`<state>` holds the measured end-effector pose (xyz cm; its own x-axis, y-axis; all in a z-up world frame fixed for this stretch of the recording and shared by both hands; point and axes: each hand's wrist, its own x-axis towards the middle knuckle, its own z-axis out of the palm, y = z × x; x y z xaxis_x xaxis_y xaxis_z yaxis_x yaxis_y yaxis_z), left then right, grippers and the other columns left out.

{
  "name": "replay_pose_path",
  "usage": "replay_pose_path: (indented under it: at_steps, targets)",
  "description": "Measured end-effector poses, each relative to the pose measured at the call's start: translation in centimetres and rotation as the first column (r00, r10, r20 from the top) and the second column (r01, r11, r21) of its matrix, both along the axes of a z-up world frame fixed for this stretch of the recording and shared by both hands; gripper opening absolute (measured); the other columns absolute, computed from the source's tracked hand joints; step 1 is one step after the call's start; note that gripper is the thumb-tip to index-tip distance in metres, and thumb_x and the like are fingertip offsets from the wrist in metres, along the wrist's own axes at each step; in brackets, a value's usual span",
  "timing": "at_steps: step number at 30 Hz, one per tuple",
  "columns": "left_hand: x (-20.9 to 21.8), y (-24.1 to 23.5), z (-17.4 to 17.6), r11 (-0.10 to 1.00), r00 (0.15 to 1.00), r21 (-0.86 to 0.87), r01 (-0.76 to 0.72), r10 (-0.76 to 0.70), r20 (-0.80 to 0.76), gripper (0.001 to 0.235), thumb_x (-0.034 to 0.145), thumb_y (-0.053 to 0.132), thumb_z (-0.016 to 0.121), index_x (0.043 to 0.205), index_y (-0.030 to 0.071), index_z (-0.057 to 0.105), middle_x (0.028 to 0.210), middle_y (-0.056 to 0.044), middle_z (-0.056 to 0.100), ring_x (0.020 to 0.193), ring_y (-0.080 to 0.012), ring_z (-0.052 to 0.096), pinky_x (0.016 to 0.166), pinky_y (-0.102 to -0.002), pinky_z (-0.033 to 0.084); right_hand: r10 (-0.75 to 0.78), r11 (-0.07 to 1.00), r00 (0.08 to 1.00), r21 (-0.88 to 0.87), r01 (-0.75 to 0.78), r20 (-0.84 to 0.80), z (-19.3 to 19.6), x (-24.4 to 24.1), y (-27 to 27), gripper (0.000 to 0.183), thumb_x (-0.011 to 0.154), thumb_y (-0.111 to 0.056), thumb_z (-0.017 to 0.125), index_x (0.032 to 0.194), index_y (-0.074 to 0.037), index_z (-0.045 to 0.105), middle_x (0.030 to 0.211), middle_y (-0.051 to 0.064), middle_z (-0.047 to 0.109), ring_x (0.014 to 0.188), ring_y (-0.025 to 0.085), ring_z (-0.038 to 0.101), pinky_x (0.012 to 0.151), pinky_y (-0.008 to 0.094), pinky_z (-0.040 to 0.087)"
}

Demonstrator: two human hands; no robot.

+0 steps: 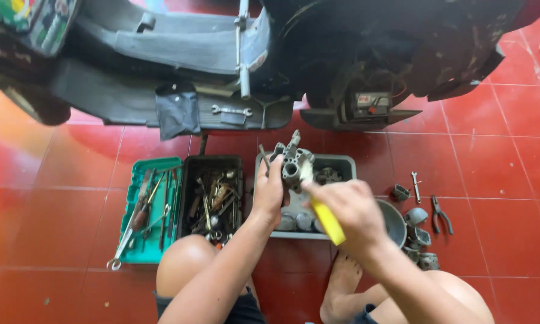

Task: The person sits on a stool and cleans disassembled carburetor parts. They use a small metal rod to clear internal passages and a yellow brush to scrub the exterior surfaces of the metal components. The parts are handled over a grey basin and a plastic tray containing other tools and parts.

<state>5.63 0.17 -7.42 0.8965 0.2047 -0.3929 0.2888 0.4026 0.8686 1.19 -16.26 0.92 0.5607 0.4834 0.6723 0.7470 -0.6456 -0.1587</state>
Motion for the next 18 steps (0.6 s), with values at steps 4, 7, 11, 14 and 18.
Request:
replay_pose_path:
  at_steps: [4, 7, 11, 14, 18]
  targets:
    - [0.0, 0.8, -1.7, 0.999, 0.989, 0.04, 0.002, 0.004, -0.146, 0.042, 0.1, 0.043, 0.062, 0.13, 0.014, 0.062, 0.109, -0.022, 0.071, 0.082, -0.0275, 0.072, 0.063, -0.038, 0.061, 0.052, 0.995, 0.965, 0.099, -0.027, -0.258, -0.1, -2.2, 1.1, 0.03, 0.091, -0.03, 0.073, 0.121, -0.024, 0.075, 0.094, -0.006, 0.074, 0.088, 0.013, 0.073, 0.093, 0.03, 0.048]
    - [-0.7, 0.7, 0.0, 1.0, 0.995, 0.021, 0.011, -0.009, -0.099, 0.028, 0.103, 0.038, 0.058, 0.115, 0.014, 0.065, 0.062, -0.017, 0.061, 0.034, -0.0218, 0.054, 0.029, -0.026, 0.038, -0.061, 0.956, 0.915, 0.239, 0.169, -0.4, 0.1, 0.9, -1.1, 0.028, 0.09, -0.033, 0.078, 0.116, -0.022, 0.079, 0.095, 0.002, 0.073, 0.085, 0.028, 0.073, 0.083, 0.038, 0.055]
    - [-1.2, 0.7, -0.6, 0.994, 0.996, -0.077, 0.081, -0.083, -0.017, 0.022, 0.1, 0.033, 0.057, 0.109, 0.015, 0.067, 0.065, -0.014, 0.06, 0.036, -0.0213, 0.052, 0.028, -0.027, 0.036, -0.234, 0.943, 0.947, 0.187, 0.276, -0.22, -0.6, 4.5, -4.8, 0.021, 0.104, -0.026, 0.075, 0.121, -0.015, 0.077, 0.094, 0.009, 0.075, 0.081, 0.039, 0.07, 0.079, 0.046, 0.053]
    - [-1.3, 0.6, 0.4, 0.99, 0.993, -0.087, 0.107, -0.102, 0.062, 0.021, 0.101, 0.032, 0.054, 0.107, 0.016, 0.066, 0.058, -0.015, 0.056, 0.032, -0.0218, 0.049, 0.028, -0.027, 0.037, -0.234, 0.945, 0.968, 0.213, 0.249, -0.096, 0.2, 3.5, -3.8, 0.013, 0.102, -0.017, 0.077, 0.114, -0.011, 0.077, 0.093, 0.011, 0.076, 0.081, 0.037, 0.071, 0.083, 0.043, 0.053]
    - [-1.6, 0.1, 2.2, 0.989, 0.996, 0.145, 0.008, -0.021, 0.09, 0.033, 0.107, 0.035, 0.054, 0.126, 0.01, 0.064, 0.103, -0.016, 0.065, 0.094, -0.0192, 0.061, 0.082, -0.036, 0.058, 0.041, 0.976, 0.999, 0.215, -0.042, 0.01, 0.6, -2.4, 1.7, 0.013, 0.089, -0.025, 0.076, 0.1, -0.019, 0.075, 0.09, -0.003, 0.075, 0.081, 0.017, 0.072, 0.094, 0.039, 0.049]
